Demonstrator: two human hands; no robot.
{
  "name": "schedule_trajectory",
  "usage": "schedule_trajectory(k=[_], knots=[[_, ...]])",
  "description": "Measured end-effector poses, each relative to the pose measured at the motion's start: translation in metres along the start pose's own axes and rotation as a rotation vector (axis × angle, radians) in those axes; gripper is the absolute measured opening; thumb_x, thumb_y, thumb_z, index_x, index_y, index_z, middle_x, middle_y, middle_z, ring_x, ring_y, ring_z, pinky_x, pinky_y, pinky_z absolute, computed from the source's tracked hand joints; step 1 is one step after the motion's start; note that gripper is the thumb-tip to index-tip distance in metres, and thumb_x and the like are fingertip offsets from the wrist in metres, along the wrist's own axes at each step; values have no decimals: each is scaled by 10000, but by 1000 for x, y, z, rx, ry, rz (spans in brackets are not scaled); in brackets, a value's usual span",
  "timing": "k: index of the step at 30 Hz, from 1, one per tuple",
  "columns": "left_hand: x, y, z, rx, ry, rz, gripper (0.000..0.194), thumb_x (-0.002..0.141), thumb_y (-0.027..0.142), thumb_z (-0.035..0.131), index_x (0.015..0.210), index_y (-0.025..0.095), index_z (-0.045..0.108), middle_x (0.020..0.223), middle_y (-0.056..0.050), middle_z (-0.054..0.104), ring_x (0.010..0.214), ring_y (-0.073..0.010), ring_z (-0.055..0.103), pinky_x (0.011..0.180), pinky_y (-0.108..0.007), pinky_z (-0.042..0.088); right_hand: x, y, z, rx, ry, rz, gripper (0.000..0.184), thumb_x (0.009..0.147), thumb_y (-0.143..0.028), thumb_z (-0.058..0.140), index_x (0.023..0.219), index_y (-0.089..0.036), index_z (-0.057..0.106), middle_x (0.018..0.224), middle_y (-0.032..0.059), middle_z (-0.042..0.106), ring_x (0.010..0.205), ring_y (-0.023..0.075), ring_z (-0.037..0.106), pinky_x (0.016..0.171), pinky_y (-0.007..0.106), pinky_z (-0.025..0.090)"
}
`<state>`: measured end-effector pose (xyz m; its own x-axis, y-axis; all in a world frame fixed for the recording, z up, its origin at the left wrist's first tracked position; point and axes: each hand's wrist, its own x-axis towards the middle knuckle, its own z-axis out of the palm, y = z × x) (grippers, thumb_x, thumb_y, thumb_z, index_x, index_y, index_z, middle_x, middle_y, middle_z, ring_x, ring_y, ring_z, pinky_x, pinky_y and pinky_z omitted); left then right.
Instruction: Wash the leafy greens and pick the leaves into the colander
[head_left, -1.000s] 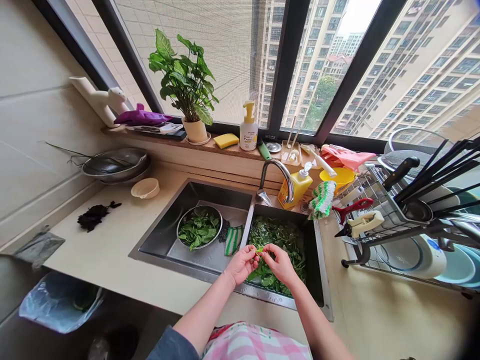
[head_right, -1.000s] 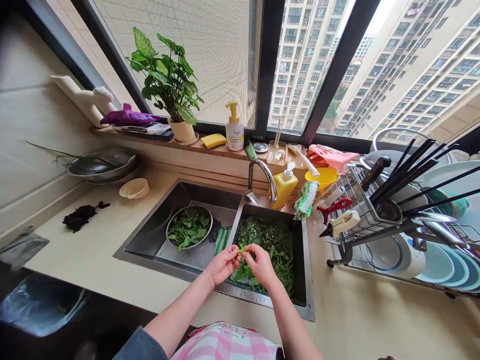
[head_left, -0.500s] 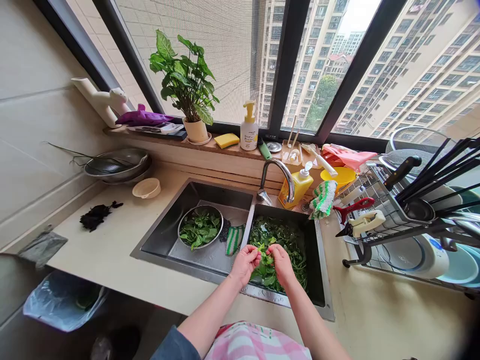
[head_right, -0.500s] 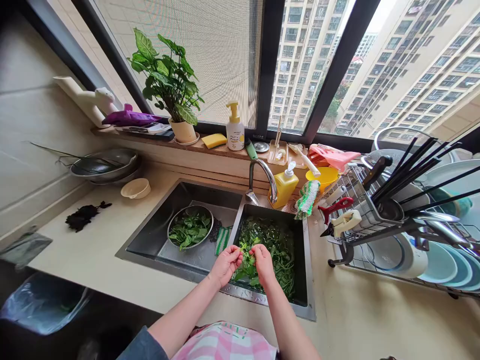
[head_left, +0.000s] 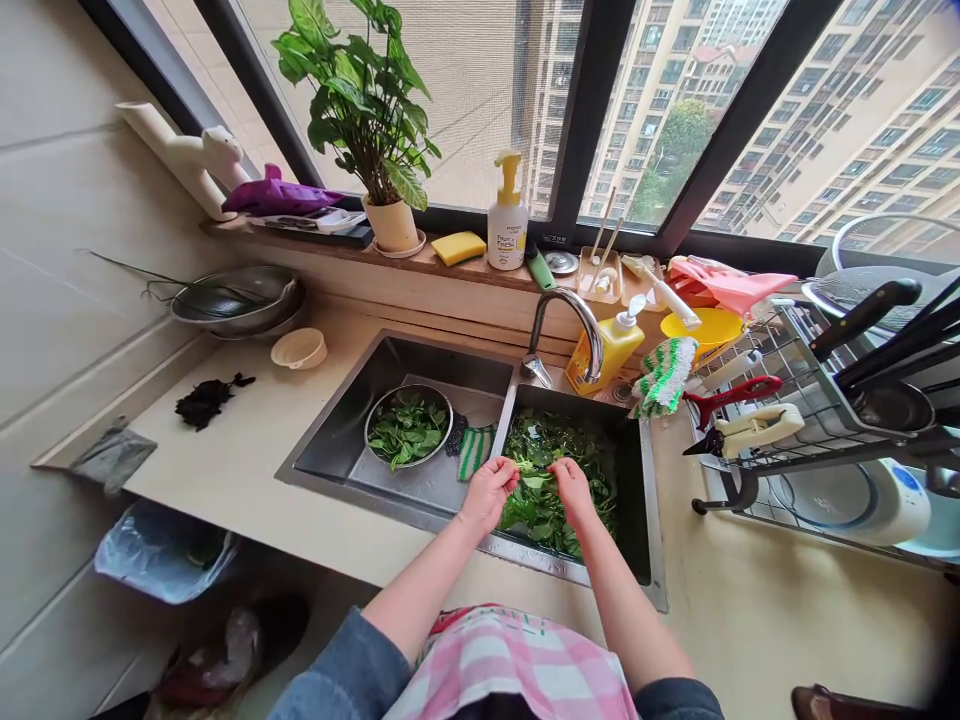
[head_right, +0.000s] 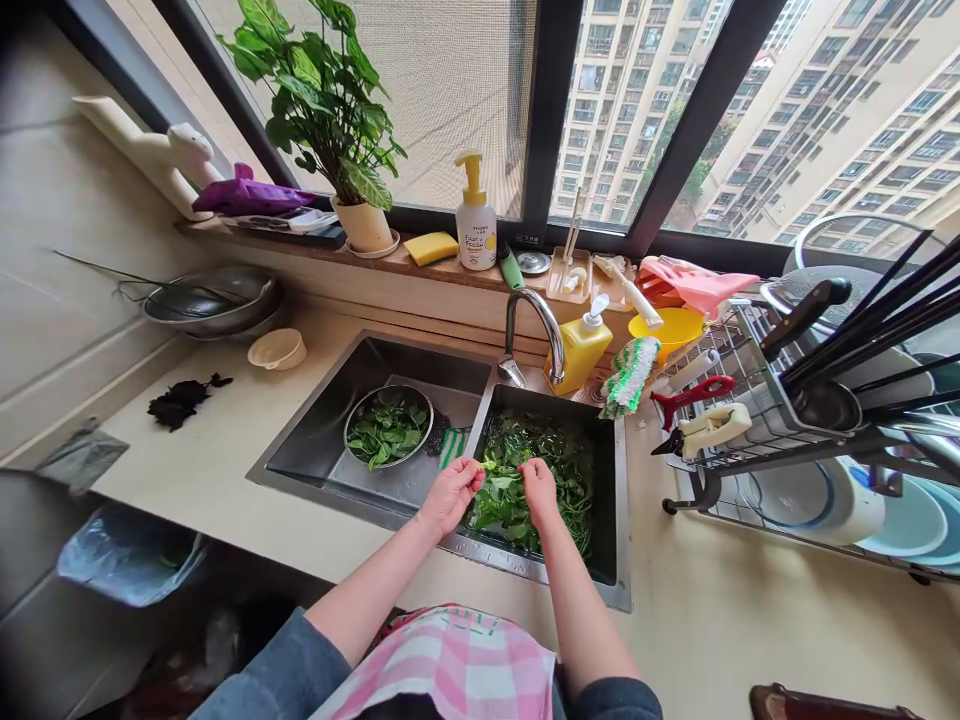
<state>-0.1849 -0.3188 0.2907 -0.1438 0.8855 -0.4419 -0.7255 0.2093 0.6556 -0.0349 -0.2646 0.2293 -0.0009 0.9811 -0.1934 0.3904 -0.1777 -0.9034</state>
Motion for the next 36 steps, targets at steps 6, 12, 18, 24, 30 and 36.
schedule_trajectory(k=[6, 12, 18, 24, 30, 36], knots=[[-13, 26, -25, 58, 73, 10, 246, 612, 205, 678, 650, 157, 440, 794, -52, 643, 710, -126, 602, 653, -227, 449, 24, 49, -24, -500, -216, 26, 119, 706, -236, 468, 754, -194, 568, 666, 6, 595, 618, 139, 499, 570, 226, 325], [-29, 6, -42, 215, 128, -131, 236, 664, 236, 606, 833, 187, 449, 640, 20, 583, 587, -112, 572, 561, -225, 420, 23, 66, 40, -626, -414, 134, 140, 694, -299, 566, 712, -181, 638, 805, 100, 665, 777, 212, 600, 623, 266, 372], [-38, 3, -52, 333, 112, -164, 235, 683, 297, 599, 845, 172, 483, 655, 20, 569, 574, -90, 547, 563, -213, 398, 24, 67, 58, -453, -480, 139, 152, 642, -312, 618, 618, -162, 614, 676, 48, 652, 660, 172, 590, 589, 239, 389], [-32, -2, -53, 325, 73, -180, 234, 660, 297, 615, 818, 175, 493, 650, 23, 565, 579, -88, 541, 589, -218, 406, 41, 73, -28, -299, -377, 33, 364, 764, -508, 436, 700, -170, 551, 597, -11, 565, 573, 128, 500, 543, 226, 346], [-29, -9, -51, 318, 66, -200, 221, 655, 279, 619, 804, 172, 497, 643, 20, 564, 567, -87, 541, 584, -215, 405, 26, 80, -48, -692, -413, -45, 314, 786, -456, 478, 689, -172, 573, 596, 30, 590, 582, 158, 533, 531, 245, 318], [-33, -5, -56, 393, 46, -182, 274, 695, 367, 615, 862, 163, 541, 661, 8, 566, 566, -91, 538, 545, -201, 375, 15, 58, 14, -1041, -502, -115, 202, 774, -184, 485, 923, -187, 621, 843, 119, 675, 768, 219, 624, 607, 273, 376]])
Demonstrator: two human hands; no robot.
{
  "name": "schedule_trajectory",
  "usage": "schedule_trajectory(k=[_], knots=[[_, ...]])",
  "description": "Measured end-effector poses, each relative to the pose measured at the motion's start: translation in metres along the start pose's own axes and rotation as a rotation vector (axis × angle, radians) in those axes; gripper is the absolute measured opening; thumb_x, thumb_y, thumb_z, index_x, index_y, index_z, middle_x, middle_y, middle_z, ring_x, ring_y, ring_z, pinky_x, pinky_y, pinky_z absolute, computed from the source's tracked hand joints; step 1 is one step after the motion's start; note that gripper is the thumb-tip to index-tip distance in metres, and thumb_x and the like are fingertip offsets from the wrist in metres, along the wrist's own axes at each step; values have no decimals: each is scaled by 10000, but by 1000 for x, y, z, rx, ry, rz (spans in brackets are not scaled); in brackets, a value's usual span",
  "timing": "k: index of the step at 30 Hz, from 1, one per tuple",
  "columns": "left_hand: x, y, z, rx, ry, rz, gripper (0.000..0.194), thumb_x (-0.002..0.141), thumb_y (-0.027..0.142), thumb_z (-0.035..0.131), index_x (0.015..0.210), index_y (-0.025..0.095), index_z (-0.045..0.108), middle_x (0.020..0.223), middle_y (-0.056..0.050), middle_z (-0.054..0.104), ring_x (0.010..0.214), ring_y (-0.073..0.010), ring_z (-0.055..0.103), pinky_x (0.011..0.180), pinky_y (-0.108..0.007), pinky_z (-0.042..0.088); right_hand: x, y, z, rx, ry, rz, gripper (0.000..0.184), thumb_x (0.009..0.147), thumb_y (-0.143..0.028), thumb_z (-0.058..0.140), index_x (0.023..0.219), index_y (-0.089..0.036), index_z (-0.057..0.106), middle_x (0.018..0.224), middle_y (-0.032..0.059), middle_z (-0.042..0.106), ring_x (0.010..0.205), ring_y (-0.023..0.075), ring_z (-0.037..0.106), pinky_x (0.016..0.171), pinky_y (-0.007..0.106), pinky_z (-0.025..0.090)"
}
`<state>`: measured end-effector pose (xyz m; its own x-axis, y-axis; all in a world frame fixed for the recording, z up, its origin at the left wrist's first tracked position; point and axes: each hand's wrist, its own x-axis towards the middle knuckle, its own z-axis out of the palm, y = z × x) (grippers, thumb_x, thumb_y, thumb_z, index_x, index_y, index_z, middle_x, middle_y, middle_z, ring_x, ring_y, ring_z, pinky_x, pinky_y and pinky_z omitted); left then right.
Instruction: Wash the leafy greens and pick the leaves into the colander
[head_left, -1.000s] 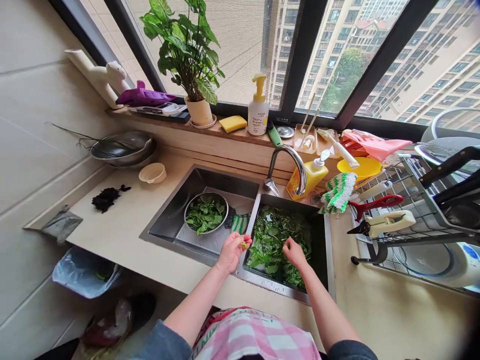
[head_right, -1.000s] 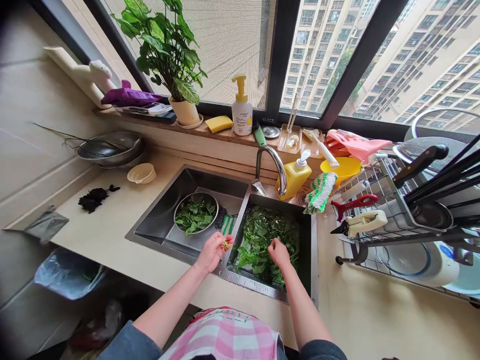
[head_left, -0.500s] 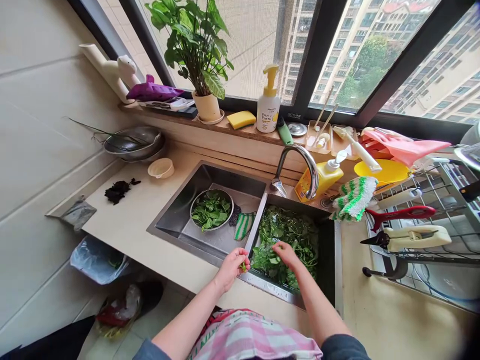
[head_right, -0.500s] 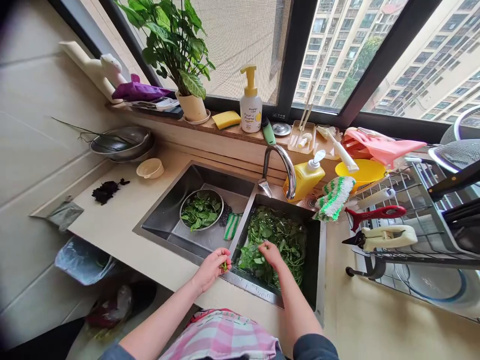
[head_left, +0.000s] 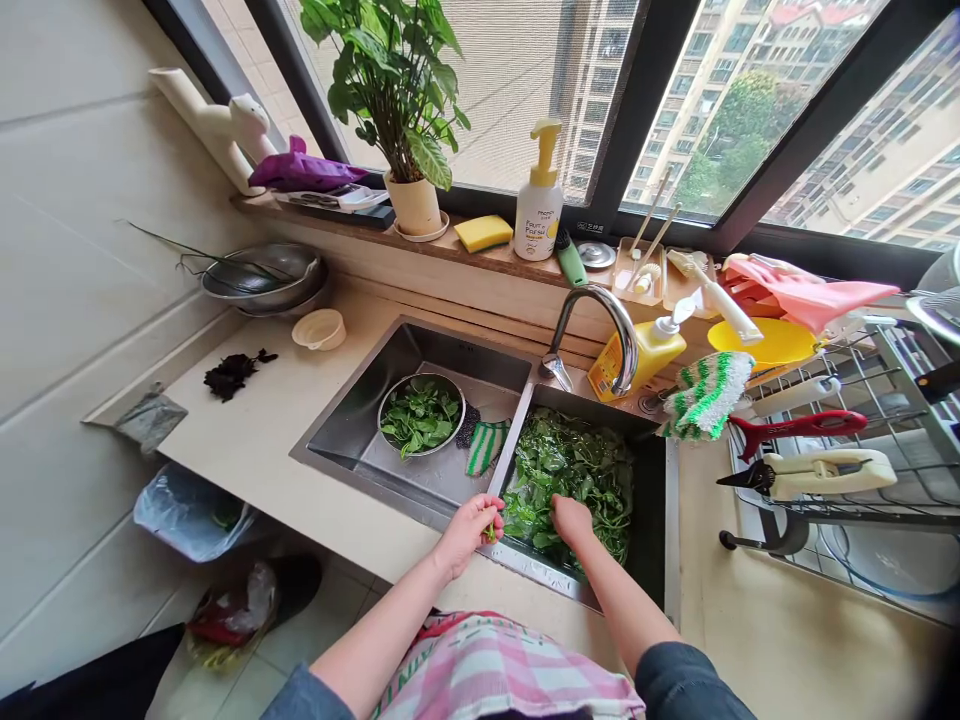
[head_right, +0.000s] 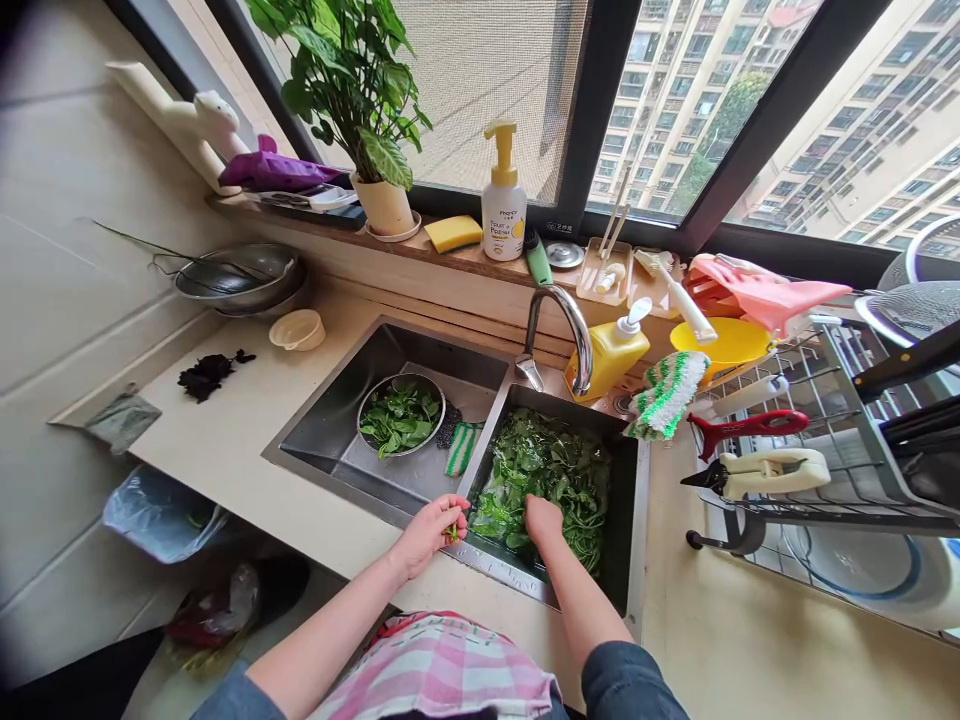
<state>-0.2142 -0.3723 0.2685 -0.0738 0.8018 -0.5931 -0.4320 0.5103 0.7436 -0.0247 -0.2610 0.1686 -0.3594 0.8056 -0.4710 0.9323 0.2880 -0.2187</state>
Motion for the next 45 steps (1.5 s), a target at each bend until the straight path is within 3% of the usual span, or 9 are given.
schedule_trajectory(k=[4, 9, 13, 16, 20, 23, 32, 40, 45], knots=[[9, 7, 3, 210, -15, 109, 242, 722, 365, 590, 854, 163, 599, 645, 4, 559, 555, -100, 516, 536, -208, 360, -2, -9, -20, -2, 2, -25, 178, 750, -164, 482, 806, -174, 651, 832, 123, 677, 769, 221, 621, 596, 264, 362], [34, 11, 31, 625, -84, 458, 108, 669, 207, 619, 757, 209, 681, 738, -34, 614, 654, -152, 520, 653, -255, 384, -36, -7, -75, 196, 69, -146, 136, 698, -221, 523, 739, -215, 653, 715, 35, 663, 638, 152, 559, 539, 229, 301], [45, 14, 52, 650, -181, 564, 77, 589, 166, 675, 631, 230, 674, 649, -23, 574, 662, -168, 506, 667, -251, 372, -62, -11, -104, 436, 67, -286, 154, 689, -256, 508, 731, -218, 652, 612, -17, 622, 557, 122, 497, 528, 216, 307], [49, 18, 53, 596, -133, 519, 46, 598, 202, 679, 573, 208, 641, 617, -17, 575, 632, -153, 496, 624, -237, 363, -71, -4, -106, 628, 174, -279, 236, 722, -273, 449, 829, -208, 649, 765, 0, 658, 652, 142, 542, 590, 225, 371], [50, 22, 42, 338, 7, 241, 192, 612, 326, 681, 605, 161, 582, 559, 8, 557, 457, -89, 438, 473, -205, 308, -79, 17, -95, 668, 327, -48, 286, 734, -260, 401, 864, -195, 647, 847, 34, 670, 725, 170, 580, 673, 263, 416], [46, 23, 38, 170, 5, 111, 273, 595, 366, 697, 655, 140, 555, 585, 4, 574, 417, -52, 430, 433, -176, 274, -87, 22, -88, 676, 390, -30, 291, 732, -234, 404, 887, -196, 648, 882, 41, 673, 803, 182, 595, 740, 274, 427], [30, 24, 43, 20, -82, 20, 256, 617, 309, 700, 748, 132, 570, 657, -12, 601, 454, -40, 463, 437, -157, 306, -97, -28, -72, 665, 421, -290, 237, 802, -326, 464, 931, -253, 649, 931, 30, 671, 814, 177, 609, 729, 271, 456], [27, 18, 37, -86, -170, -95, 199, 633, 229, 703, 745, 118, 582, 663, -28, 600, 461, -41, 470, 439, -155, 333, -94, -36, -67, 508, 511, -390, 212, 830, -291, 422, 850, -247, 629, 799, 23, 639, 681, 136, 569, 632, 219, 413], [28, 6, 46, -41, -191, 10, 256, 601, 285, 726, 736, 129, 574, 686, -28, 613, 488, -46, 470, 480, -164, 327, -91, -42, -59, 569, 539, -223, 163, 766, -268, 427, 674, -215, 551, 609, -21, 535, 537, 112, 442, 534, 207, 332]])
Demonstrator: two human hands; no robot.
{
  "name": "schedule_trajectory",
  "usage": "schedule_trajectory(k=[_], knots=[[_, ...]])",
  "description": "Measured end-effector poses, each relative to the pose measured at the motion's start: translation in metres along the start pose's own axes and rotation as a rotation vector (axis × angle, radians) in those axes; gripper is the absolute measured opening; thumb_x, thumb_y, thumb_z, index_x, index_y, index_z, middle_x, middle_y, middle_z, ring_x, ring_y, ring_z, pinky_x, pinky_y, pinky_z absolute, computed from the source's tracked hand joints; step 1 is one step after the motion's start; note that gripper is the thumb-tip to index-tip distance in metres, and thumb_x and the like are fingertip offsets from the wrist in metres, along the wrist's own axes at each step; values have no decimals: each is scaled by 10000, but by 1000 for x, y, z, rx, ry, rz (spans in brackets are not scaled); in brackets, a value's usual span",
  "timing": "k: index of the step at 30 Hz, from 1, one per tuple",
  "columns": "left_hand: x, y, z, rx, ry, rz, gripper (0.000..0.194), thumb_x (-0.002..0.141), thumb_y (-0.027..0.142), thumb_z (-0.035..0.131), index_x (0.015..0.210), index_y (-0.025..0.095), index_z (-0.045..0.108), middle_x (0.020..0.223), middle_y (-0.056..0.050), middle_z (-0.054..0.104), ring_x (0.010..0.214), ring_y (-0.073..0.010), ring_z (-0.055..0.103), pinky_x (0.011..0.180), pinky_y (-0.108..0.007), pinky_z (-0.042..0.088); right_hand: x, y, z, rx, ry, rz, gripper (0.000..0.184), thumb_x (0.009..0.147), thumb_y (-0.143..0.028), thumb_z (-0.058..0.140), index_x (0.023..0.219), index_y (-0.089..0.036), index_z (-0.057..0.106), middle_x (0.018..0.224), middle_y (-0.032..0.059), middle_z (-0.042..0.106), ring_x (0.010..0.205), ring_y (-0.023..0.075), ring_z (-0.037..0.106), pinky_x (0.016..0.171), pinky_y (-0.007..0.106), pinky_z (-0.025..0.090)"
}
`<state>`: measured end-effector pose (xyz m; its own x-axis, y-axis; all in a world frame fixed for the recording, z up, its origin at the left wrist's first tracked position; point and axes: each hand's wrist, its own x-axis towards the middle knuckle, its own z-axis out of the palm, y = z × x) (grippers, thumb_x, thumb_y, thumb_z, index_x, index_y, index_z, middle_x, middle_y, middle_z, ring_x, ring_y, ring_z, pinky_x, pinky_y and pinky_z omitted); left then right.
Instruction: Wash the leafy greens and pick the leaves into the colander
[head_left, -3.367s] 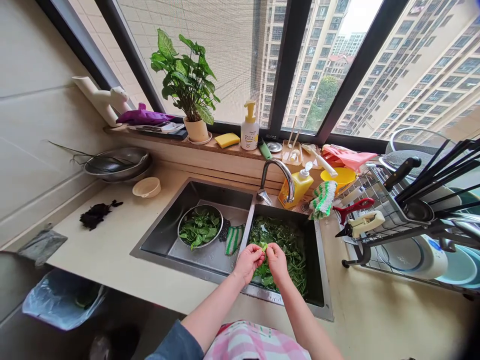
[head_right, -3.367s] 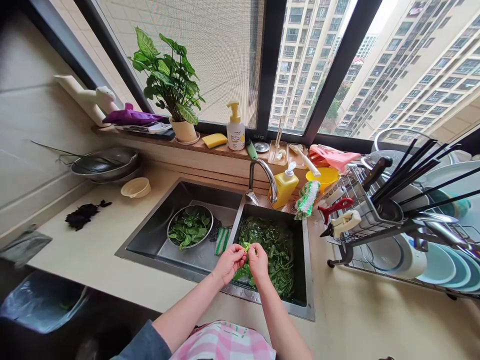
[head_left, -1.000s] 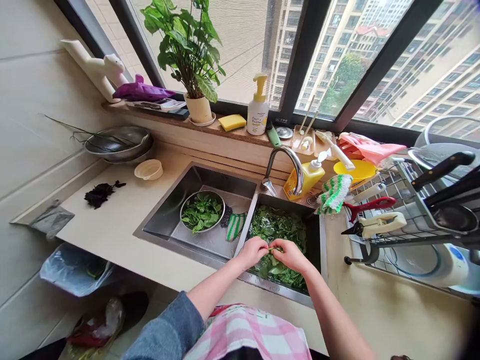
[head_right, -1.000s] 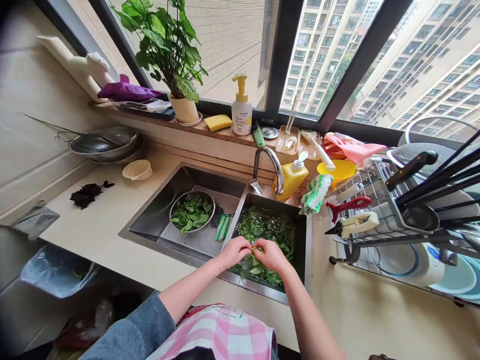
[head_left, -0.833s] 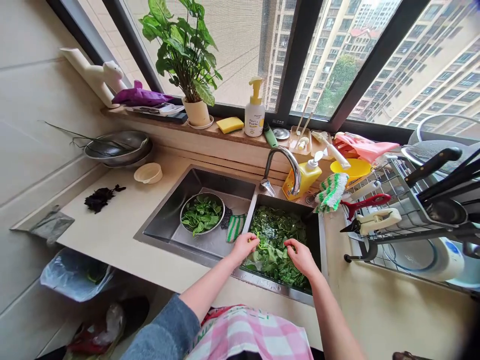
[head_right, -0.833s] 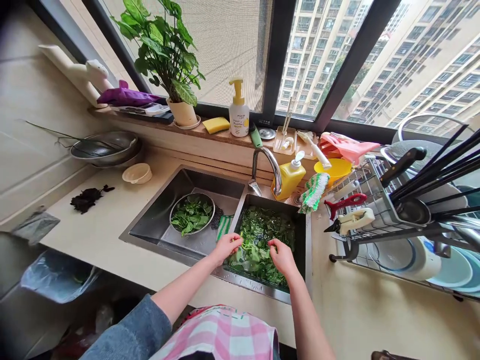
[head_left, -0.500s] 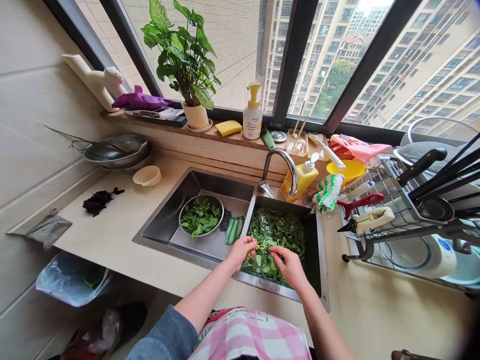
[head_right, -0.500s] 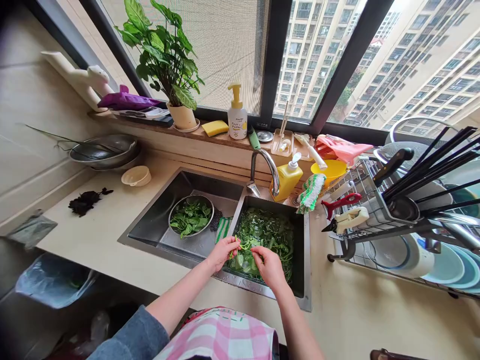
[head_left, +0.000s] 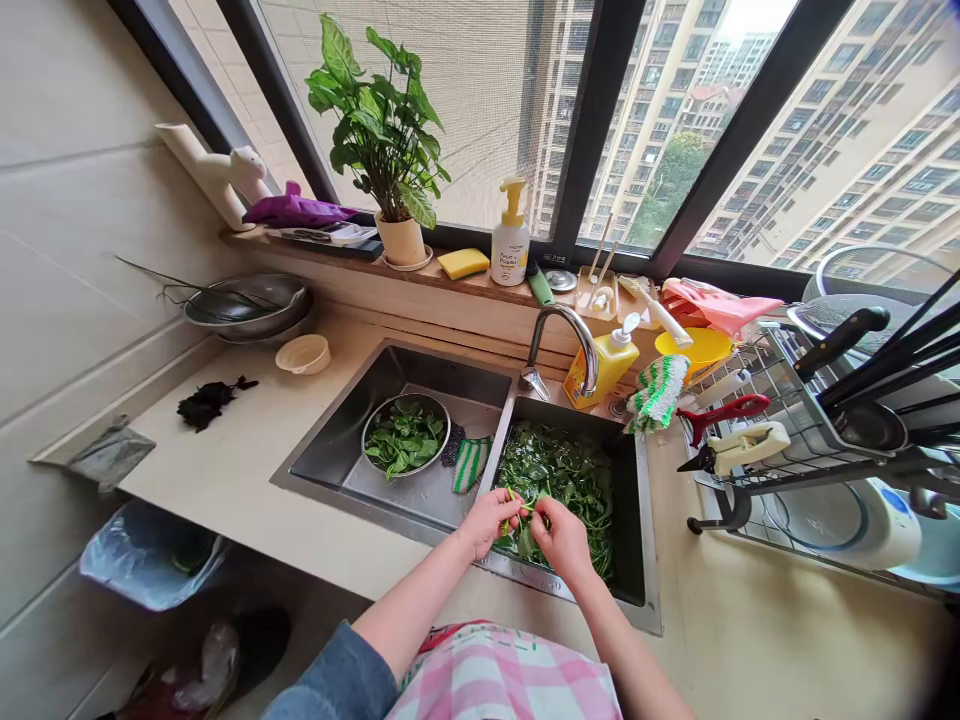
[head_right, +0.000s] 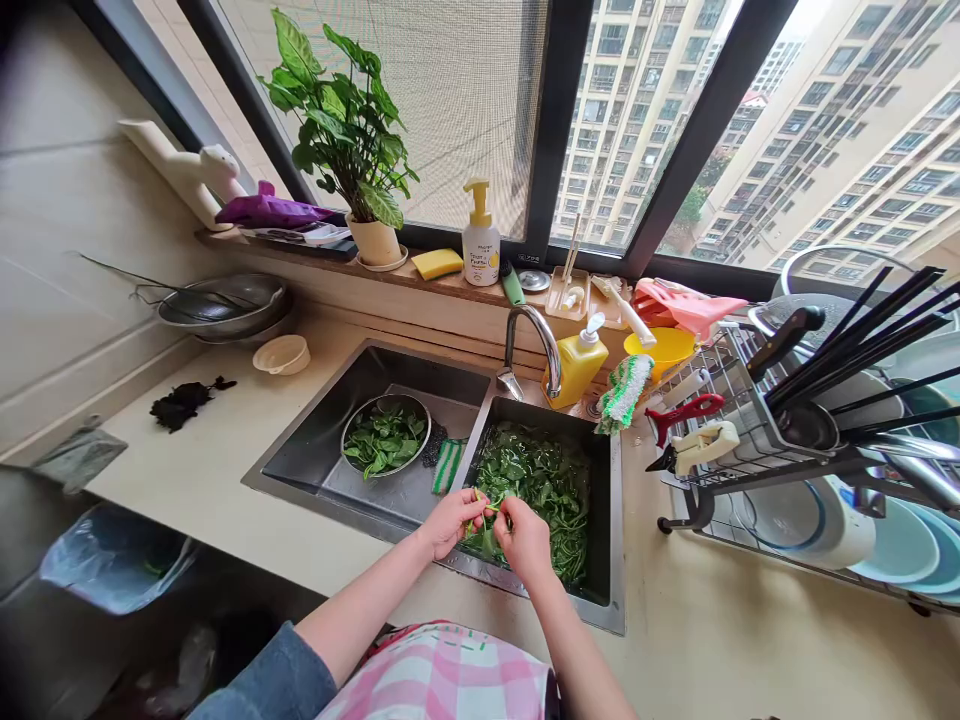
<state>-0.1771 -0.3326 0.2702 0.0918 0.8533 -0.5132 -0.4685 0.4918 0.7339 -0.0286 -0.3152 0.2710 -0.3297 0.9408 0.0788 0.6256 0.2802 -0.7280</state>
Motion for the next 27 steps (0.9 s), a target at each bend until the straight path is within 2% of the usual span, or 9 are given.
schedule_trajectory(k=[3, 6, 10, 12, 15, 18, 21, 24, 27], knots=[[4, -11, 10, 71, 90, 163, 246, 590, 305, 717, 691, 137, 570, 636, -6, 596, 492, -57, 452, 496, -176, 321, 5, 7, 18, 185, 77, 229, 153, 711, -303, 447, 596, -205, 475, 523, -47, 461, 475, 100, 362, 474, 201, 286], [5, -16, 13, 80, 180, 260, 223, 590, 304, 703, 659, 146, 561, 609, 13, 572, 521, -75, 471, 512, -184, 328, 10, 23, 31, 462, 110, 451, 172, 676, -353, 437, 603, -199, 458, 529, -44, 464, 469, 95, 365, 449, 192, 290], [2, -7, 1, 64, 226, 288, 222, 602, 314, 688, 680, 150, 561, 636, 4, 588, 570, -88, 507, 534, -183, 344, 8, 47, 17, 612, 141, 680, 182, 646, -376, 437, 664, -198, 466, 533, -45, 454, 458, 98, 397, 419, 185, 287], [0, -3, -7, 93, 220, 272, 231, 604, 321, 688, 682, 146, 558, 638, -1, 593, 547, -79, 497, 530, -182, 343, 4, 56, 3, 690, 68, 679, 185, 647, -382, 470, 700, -205, 471, 557, -48, 464, 465, 96, 413, 416, 178, 283], [0, -3, -13, 99, 220, 249, 252, 614, 339, 675, 726, 147, 555, 664, -6, 598, 534, -71, 493, 518, -180, 341, 2, 65, -9, 788, -29, 584, 199, 671, -398, 498, 751, -217, 496, 603, -47, 488, 487, 92, 425, 427, 179, 275], [2, -8, -13, 94, 235, 206, 280, 613, 338, 666, 783, 147, 551, 681, -6, 599, 525, -62, 486, 502, -173, 331, 4, 76, -4, 591, -68, 483, 176, 633, -371, 569, 628, -201, 522, 527, -50, 460, 466, 86, 375, 445, 196, 250], [2, -10, -13, 125, 231, 170, 278, 608, 334, 666, 770, 136, 555, 677, -8, 596, 515, -54, 477, 498, -169, 328, 6, 85, 4, 430, -44, 405, 202, 603, -338, 617, 517, -189, 511, 467, -54, 422, 470, 85, 344, 475, 211, 250], [0, -6, -16, 140, 238, 151, 276, 611, 340, 664, 764, 134, 563, 680, -10, 594, 505, -52, 474, 493, -174, 331, 6, 81, 2, 618, -33, 366, 203, 638, -385, 633, 630, -191, 572, 570, -42, 494, 522, 88, 391, 509, 210, 291], [-2, -2, -18, 128, 259, 115, 280, 618, 344, 658, 781, 139, 557, 676, -9, 589, 493, -52, 470, 475, -173, 321, 4, 67, -9, 898, -55, 429, 246, 635, -414, 668, 726, -204, 578, 633, -42, 513, 524, 79, 409, 496, 201, 317]])
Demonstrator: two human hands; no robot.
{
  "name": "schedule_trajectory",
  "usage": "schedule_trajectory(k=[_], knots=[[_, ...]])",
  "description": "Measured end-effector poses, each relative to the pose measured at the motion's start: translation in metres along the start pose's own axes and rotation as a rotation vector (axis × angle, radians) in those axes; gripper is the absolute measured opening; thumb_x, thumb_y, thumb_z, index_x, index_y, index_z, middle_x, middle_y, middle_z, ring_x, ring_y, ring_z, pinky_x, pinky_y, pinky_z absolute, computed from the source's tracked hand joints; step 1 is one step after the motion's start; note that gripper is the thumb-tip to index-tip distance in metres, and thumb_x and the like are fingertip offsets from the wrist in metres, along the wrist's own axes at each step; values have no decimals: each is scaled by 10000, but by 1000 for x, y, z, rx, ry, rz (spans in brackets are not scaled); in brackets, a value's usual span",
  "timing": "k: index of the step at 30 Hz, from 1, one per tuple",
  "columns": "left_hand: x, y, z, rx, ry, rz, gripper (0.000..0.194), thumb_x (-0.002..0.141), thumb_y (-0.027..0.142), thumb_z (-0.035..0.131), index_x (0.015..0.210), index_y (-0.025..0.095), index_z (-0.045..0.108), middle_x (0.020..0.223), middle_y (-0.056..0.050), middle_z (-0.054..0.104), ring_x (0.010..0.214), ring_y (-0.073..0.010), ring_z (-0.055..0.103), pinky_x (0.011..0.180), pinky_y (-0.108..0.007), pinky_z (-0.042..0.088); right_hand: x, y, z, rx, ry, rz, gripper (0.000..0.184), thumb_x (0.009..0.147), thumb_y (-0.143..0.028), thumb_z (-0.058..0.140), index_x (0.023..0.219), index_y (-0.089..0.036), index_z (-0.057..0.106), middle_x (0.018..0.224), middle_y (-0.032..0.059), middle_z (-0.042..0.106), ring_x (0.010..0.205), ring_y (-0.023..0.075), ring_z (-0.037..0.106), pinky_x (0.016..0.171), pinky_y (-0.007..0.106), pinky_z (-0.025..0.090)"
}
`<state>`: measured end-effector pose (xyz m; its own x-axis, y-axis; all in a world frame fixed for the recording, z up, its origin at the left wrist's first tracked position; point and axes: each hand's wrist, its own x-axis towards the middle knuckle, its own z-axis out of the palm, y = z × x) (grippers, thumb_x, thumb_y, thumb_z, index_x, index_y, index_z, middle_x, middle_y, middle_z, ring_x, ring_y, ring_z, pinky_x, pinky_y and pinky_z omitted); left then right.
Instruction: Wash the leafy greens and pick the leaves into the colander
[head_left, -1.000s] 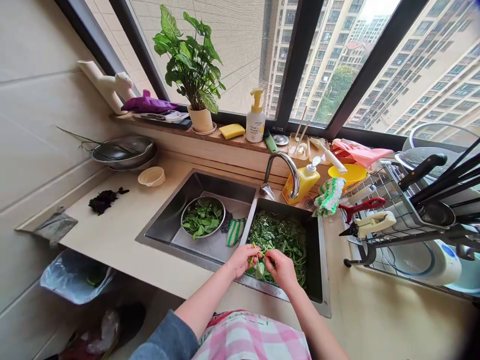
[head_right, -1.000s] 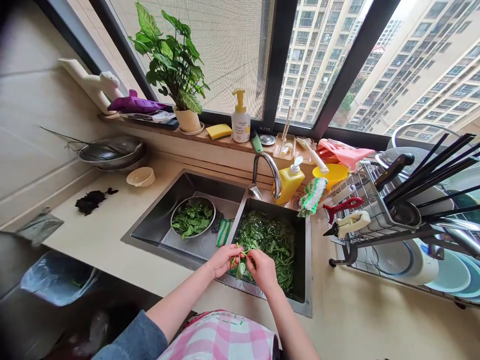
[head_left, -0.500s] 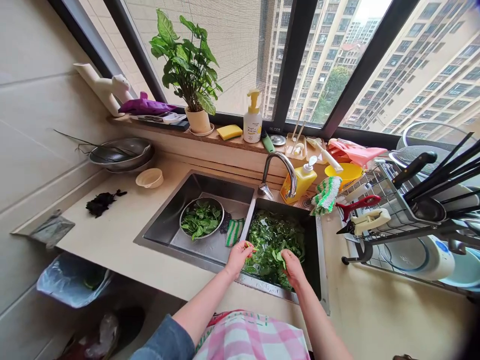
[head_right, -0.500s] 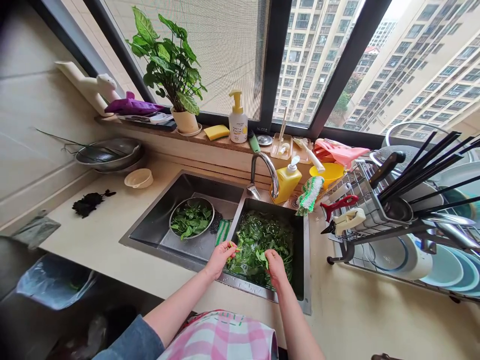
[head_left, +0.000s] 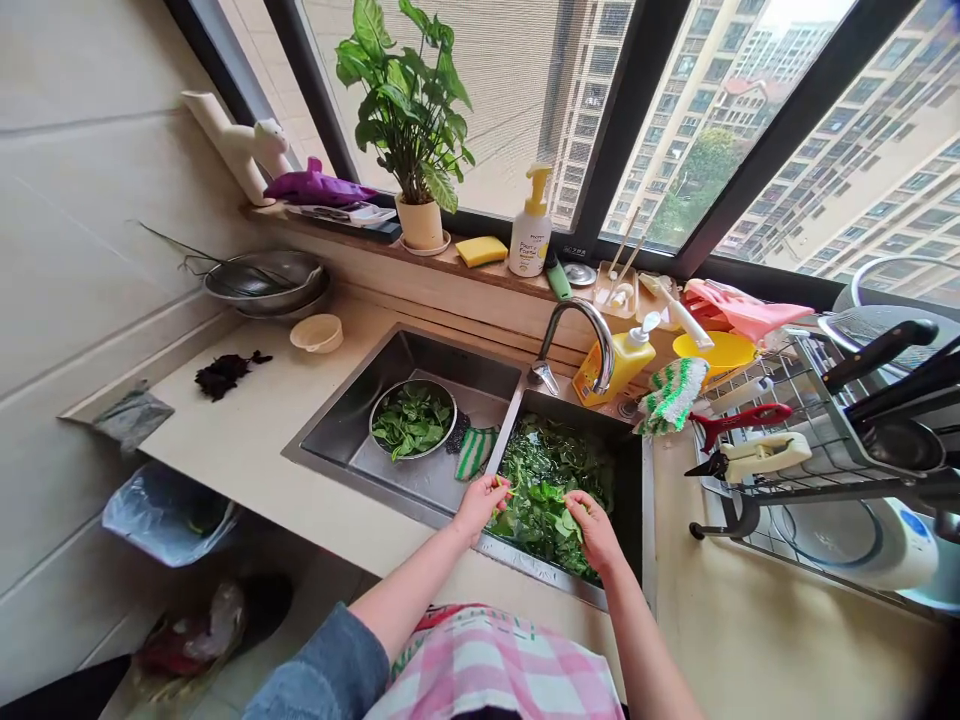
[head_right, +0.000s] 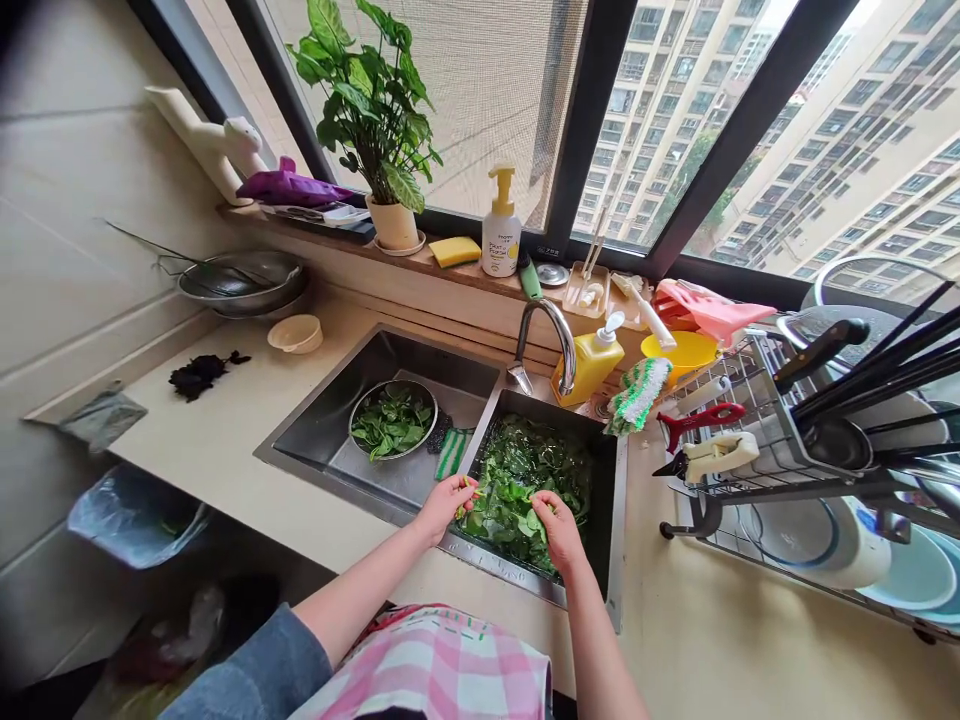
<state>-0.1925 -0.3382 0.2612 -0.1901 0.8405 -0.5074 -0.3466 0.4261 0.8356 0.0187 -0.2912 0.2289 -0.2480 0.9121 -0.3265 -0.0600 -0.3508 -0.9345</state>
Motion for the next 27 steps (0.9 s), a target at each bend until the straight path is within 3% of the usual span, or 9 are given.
schedule_trajectory(k=[5, 7, 11, 13, 17, 21, 27], knots=[[-3, 4, 3, 40, -19, 25, 287, 641, 360, 634, 817, 150, 550, 635, 20, 546, 487, -50, 445, 474, -168, 318, -10, -14, 1, 203, -44, 82, 251, 643, -413, 674, 757, -223, 556, 583, -57, 468, 473, 66, 382, 451, 188, 317], [-4, 5, 4, 71, -35, 69, 272, 646, 368, 627, 797, 153, 558, 637, 25, 528, 523, -61, 457, 502, -175, 345, -7, -10, 2, 99, -39, 54, 256, 631, -433, 670, 732, -218, 573, 568, -50, 479, 483, 76, 393, 467, 199, 331], [-4, 2, 2, 185, -32, 139, 242, 665, 367, 595, 768, 149, 569, 609, 29, 497, 551, -84, 447, 534, -202, 367, 7, 6, 6, -313, 34, -58, 278, 567, -435, 690, 544, -180, 579, 522, -29, 491, 526, 102, 412, 511, 220, 324], [-2, -1, -1, 314, -21, 188, 219, 683, 347, 569, 768, 146, 588, 582, 31, 490, 539, -93, 433, 537, -215, 357, 9, 11, 8, -355, 55, -88, 288, 589, -457, 670, 576, -177, 603, 573, -16, 534, 566, 116, 441, 542, 229, 332], [0, -6, -7, 605, -15, 300, 195, 697, 294, 543, 797, 155, 638, 624, 11, 537, 577, -115, 459, 583, -238, 362, -3, 6, 12, -218, -17, -59, 355, 600, -516, 661, 701, -178, 626, 701, 14, 599, 634, 136, 496, 572, 231, 362], [-3, -7, -1, 790, -73, 353, 282, 641, 324, 631, 894, 202, 656, 710, 2, 560, 604, -124, 486, 611, -245, 378, -17, -10, 19, -110, -66, -13, 358, 587, -505, 688, 713, -180, 608, 728, 19, 598, 649, 138, 505, 577, 229, 378], [-5, -4, 10, 906, -11, 483, 109, 691, 264, 565, 635, 178, 604, 652, 8, 509, 582, -108, 459, 564, -220, 335, -22, -15, 25, 23, -6, -2, 254, 620, -405, 706, 702, -193, 594, 733, -13, 569, 628, 106, 490, 575, 211, 386]])
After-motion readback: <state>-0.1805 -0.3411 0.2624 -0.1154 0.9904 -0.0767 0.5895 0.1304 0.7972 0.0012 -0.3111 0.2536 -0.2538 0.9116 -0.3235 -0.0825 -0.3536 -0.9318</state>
